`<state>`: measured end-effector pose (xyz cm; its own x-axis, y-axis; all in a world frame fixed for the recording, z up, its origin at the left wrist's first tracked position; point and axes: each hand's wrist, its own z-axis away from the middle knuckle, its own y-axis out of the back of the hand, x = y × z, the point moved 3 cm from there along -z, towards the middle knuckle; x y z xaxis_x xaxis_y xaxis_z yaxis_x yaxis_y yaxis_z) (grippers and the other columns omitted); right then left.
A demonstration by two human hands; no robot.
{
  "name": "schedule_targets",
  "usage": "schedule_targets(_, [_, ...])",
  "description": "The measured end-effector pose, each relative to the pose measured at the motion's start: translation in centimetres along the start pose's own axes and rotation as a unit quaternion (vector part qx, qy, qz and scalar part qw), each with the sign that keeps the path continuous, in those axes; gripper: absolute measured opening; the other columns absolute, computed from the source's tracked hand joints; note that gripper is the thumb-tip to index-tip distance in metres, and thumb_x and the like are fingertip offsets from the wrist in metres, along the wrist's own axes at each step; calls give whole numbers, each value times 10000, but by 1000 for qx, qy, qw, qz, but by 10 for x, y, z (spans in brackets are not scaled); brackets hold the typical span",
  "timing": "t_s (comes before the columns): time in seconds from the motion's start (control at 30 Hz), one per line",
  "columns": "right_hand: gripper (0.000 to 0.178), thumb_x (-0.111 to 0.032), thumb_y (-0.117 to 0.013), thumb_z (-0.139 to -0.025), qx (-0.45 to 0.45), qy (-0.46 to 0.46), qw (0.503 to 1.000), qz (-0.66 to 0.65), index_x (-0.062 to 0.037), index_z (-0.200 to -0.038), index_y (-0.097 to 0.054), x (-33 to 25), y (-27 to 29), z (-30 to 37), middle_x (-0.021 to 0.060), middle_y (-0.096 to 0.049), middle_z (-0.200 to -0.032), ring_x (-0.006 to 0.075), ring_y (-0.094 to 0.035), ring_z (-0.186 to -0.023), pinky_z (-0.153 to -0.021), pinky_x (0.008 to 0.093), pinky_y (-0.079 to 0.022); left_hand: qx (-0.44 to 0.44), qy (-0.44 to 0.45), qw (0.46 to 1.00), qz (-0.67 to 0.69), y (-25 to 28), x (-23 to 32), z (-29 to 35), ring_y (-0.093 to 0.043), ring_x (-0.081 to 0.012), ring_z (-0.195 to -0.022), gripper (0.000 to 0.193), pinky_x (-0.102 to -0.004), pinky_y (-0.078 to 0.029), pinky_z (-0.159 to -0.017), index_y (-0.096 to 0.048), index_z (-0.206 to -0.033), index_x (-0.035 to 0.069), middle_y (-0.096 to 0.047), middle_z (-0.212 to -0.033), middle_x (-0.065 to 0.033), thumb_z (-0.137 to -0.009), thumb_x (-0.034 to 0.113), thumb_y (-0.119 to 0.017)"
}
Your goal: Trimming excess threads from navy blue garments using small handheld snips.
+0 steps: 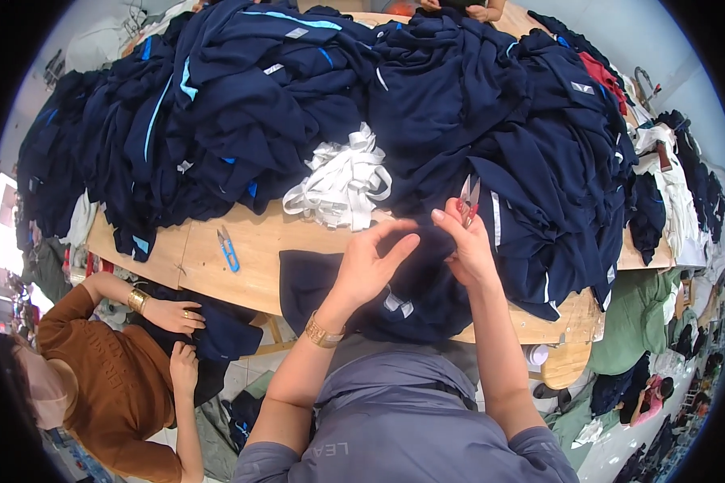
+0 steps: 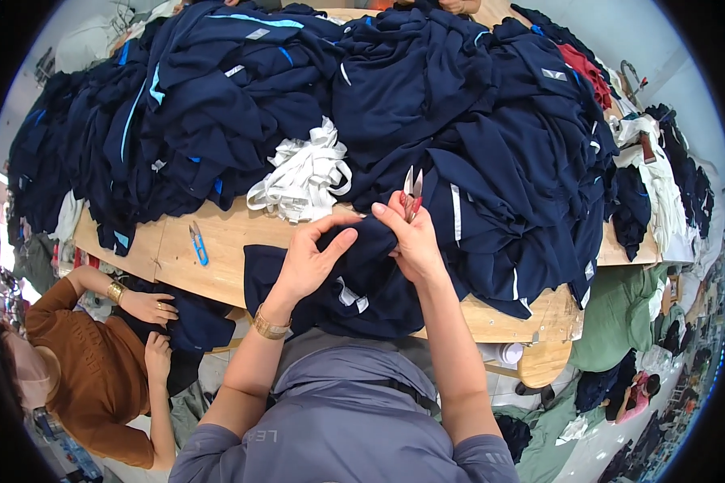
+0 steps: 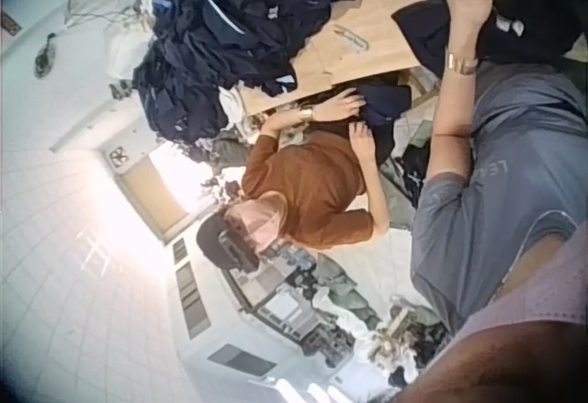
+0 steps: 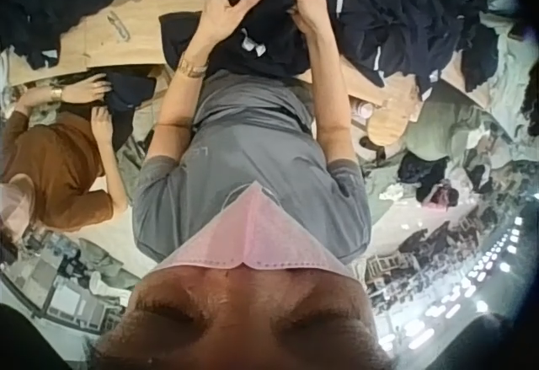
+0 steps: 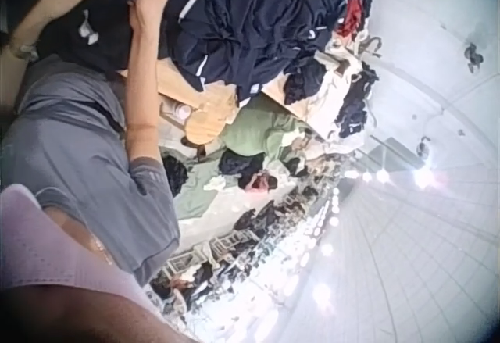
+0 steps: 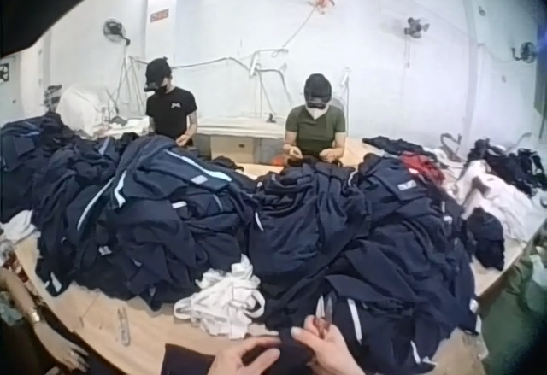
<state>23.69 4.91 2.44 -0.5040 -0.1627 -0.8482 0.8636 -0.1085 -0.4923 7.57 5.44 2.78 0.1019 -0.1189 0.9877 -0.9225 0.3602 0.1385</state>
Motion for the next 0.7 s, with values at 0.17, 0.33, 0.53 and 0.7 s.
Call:
schedule_targets(0.17, [247, -182, -584, -894, 87, 50, 986, 133, -123, -706, -434, -7, 3, 6, -56, -416, -541, 17, -358, -409, -362, 187, -241, -22, 120, 940, 317, -7, -8, 0, -542, -41, -805, 234, -199, -432, -733, -640, -975, -28, -643, -869, -9, -901, 187, -583])
schedule_targets(0.33, [240, -256, -550, -900, 38, 204, 938, 276, -29, -834, -508, -15, 0, 19, 28, -447, -611, 91, -405, -481, -475, 214, -339, 18, 124, 923, 363, 4, -1, 5, -578, -63, -809, 222, -198, -454, -741, -639, -1010, -33, -650, -930, -37, -894, 149, -588])
schedule_targets(0.53, [348, -355, -717, -725, -18, 356, 706, 611, -70, -718, -518, -18, -12, 39, 43, -488, -632, 224, -513, -481, -438, 305, -382, 44, 110, 933, 340, 10, 7, 8, -598, -90, -871, 220, -201, -465, -792, -631, -1037, -42, -654, -968, -82, -869, 98, -613])
schedule_targets(0.7, [352, -400, -708, -715, -26, 401, 602, 691, -103, -706, -519, -18, -16, 44, 26, -440, -632, 186, -477, -457, -428, 287, -358, 42, 102, 940, 324, 10, 10, 9, -604, -91, -844, 215, -199, -473, -767, -631, -1029, -52, -657, -948, -89, -863, 83, -618])
